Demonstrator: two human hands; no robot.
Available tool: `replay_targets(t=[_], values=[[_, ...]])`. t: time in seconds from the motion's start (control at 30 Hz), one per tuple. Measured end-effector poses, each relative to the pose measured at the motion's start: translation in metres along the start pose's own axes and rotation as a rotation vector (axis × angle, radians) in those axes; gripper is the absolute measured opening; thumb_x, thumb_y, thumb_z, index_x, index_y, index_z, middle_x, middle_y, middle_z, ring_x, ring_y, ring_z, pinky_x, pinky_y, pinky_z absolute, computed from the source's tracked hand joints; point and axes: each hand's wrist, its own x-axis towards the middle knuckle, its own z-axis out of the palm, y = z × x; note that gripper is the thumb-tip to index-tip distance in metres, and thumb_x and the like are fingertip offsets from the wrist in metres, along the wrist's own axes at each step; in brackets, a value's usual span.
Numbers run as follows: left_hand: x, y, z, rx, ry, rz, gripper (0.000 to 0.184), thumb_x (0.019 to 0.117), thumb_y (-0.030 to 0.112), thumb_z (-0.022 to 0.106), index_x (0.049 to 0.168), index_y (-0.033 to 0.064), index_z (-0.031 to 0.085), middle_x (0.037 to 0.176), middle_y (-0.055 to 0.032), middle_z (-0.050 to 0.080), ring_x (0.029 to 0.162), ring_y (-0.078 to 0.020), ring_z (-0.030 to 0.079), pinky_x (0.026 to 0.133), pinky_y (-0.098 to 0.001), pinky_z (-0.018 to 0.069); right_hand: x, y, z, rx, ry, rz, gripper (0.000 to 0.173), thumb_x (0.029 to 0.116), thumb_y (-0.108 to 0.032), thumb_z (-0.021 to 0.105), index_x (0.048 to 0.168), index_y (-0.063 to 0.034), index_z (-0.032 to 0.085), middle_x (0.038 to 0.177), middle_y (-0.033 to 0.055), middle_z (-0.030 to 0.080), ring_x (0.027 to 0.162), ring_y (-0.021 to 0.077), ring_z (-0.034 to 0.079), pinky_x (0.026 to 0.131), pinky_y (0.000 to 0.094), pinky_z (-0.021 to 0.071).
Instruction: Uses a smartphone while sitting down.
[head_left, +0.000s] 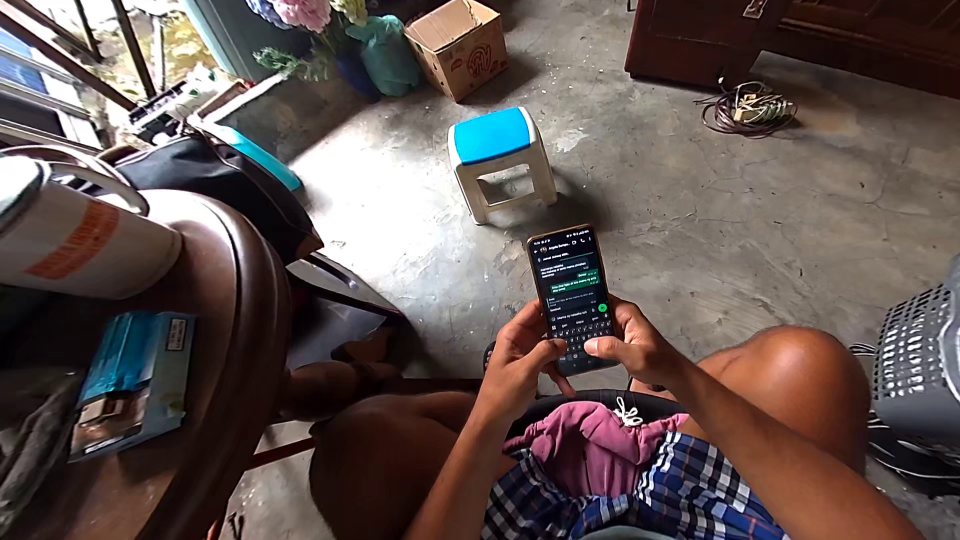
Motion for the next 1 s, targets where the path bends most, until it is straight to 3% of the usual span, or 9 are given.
replay_targets(t=[0.17, 0.3, 0.43, 0.6, 1.0], values=[[0.001, -0.003, 0.000, -0.010, -0.017, 0.012, 0.041, 0.0967, -0.005, 0.053, 0.137, -0.0028, 0.048, 0.120, -0.0197, 0.068, 0.087, -0.0254, 0.075, 0.054, -0.0355, 0.0630, 0.002, 0.002, 0.009, -0.019, 0.136, -0.020, 0.026, 0.0959, -0.002, 0.060, 0.122, 0.0012, 0.060, 0.104, 0.0048, 0.076, 0.095, 0.0116, 0.074, 0.089, 0.0319, 0.0623], [0.001, -0.001, 0.001, -0.007, -0.004, -0.007, 0.041, 0.0961, -0.005, 0.051, 0.137, -0.0024, 0.048, 0.120, -0.0195, 0.068, 0.087, -0.0252, 0.075, 0.054, -0.0356, 0.0629, 0.000, 0.003, 0.005, 0.002, 0.077, -0.038, 0.031, 0.0944, -0.006, 0.061, 0.125, 0.0011, 0.057, 0.108, 0.0045, 0.075, 0.098, 0.0111, 0.073, 0.091, 0.0317, 0.0612], [0.000, -0.001, 0.000, 0.006, -0.011, -0.002, 0.042, 0.0955, -0.006, 0.050, 0.137, -0.0021, 0.047, 0.120, -0.0192, 0.068, 0.087, -0.0251, 0.075, 0.053, -0.0353, 0.0628, -0.001, 0.002, 0.001, 0.046, 0.030, 0.008, 0.039, 0.0894, -0.001, 0.051, 0.128, -0.0007, 0.055, 0.109, 0.0042, 0.073, 0.099, 0.0105, 0.072, 0.090, 0.0317, 0.0605], [0.000, 0.000, -0.001, -0.001, -0.012, 0.005, 0.040, 0.0955, -0.006, 0.051, 0.135, -0.0016, 0.049, 0.119, -0.0185, 0.068, 0.087, -0.0244, 0.075, 0.053, -0.0345, 0.0627, -0.002, 0.007, -0.009, 0.119, -0.072, 0.007, 0.050, 0.0844, 0.000, 0.045, 0.134, -0.0048, 0.052, 0.119, 0.0014, 0.070, 0.108, 0.0090, 0.068, 0.097, 0.0326, 0.0568], [0.000, 0.002, -0.001, -0.010, -0.004, -0.006, 0.040, 0.0946, -0.007, 0.050, 0.135, -0.0019, 0.050, 0.117, -0.0183, 0.069, 0.087, -0.0243, 0.076, 0.052, -0.0352, 0.0629, -0.002, 0.003, -0.007, 0.114, -0.035, 0.049, 0.049, 0.0850, 0.002, 0.039, 0.131, -0.0057, 0.056, 0.117, -0.0002, 0.071, 0.107, 0.0070, 0.068, 0.097, 0.0308, 0.0561]])
